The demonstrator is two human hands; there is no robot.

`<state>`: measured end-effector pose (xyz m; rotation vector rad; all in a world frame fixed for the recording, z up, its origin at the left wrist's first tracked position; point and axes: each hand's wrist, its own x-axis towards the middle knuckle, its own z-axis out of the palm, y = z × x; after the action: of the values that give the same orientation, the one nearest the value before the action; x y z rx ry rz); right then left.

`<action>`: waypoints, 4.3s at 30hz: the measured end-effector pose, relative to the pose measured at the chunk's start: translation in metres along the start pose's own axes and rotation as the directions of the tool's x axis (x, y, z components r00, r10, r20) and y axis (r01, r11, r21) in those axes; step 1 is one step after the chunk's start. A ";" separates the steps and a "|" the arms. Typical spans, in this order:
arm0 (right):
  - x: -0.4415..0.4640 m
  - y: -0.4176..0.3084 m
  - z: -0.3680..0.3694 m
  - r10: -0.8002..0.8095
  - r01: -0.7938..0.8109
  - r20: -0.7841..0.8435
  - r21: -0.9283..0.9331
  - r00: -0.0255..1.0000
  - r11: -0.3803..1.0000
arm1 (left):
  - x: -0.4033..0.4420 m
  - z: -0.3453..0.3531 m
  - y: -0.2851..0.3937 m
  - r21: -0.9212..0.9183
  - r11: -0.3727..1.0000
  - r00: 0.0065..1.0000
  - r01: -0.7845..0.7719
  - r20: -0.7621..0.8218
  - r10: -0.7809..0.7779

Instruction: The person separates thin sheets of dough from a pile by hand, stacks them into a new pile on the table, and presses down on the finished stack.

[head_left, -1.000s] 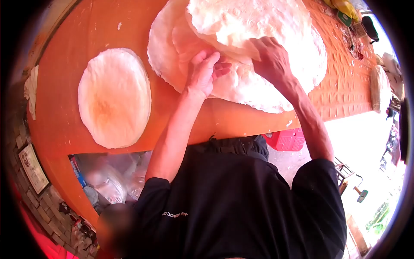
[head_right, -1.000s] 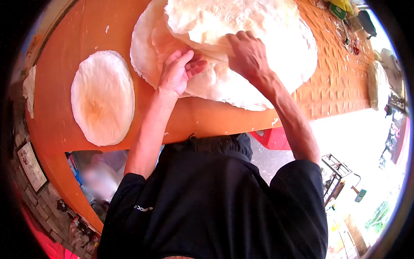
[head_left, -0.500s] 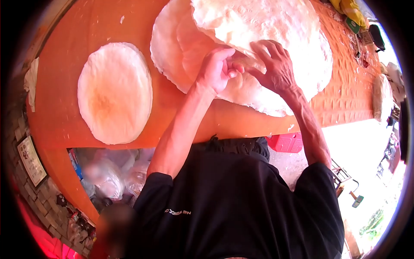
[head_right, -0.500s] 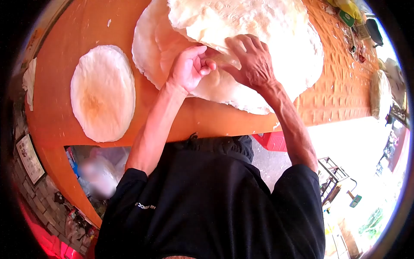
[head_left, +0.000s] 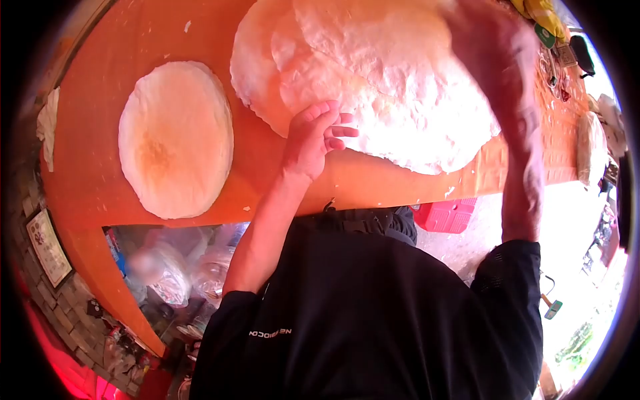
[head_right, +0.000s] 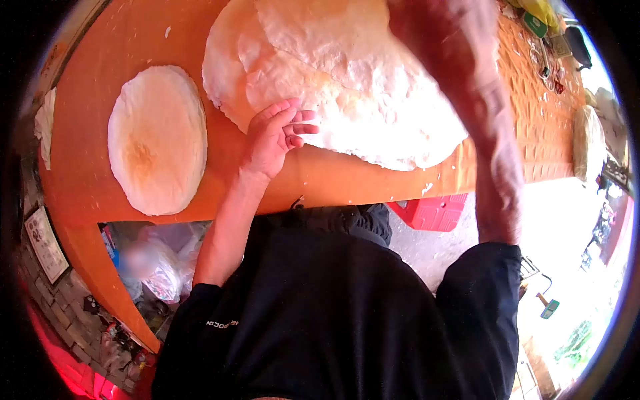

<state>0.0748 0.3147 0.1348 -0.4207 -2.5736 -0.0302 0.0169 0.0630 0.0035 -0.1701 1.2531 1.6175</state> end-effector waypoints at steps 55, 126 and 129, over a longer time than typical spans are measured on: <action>-0.105 -0.101 0.025 -0.212 0.092 0.339 0.339 0.917 0.936 | -0.055 -0.028 -0.036 -0.213 0.957 0.972 -0.198 -0.170 0.164; -0.149 0.037 0.090 0.366 -0.835 0.820 0.525 0.441 -0.169 | -0.057 -0.108 -0.035 -0.502 0.770 0.918 -0.393 -0.166 0.361; -0.159 0.037 0.079 0.208 -0.884 0.900 0.423 0.384 -0.199 | -0.055 -0.104 -0.033 -0.334 0.822 0.883 -0.461 -0.264 0.388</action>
<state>0.1763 0.3122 -0.0158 -1.2325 -1.7335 2.3530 0.0211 -0.0546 -0.0282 -0.3090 1.1446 2.2869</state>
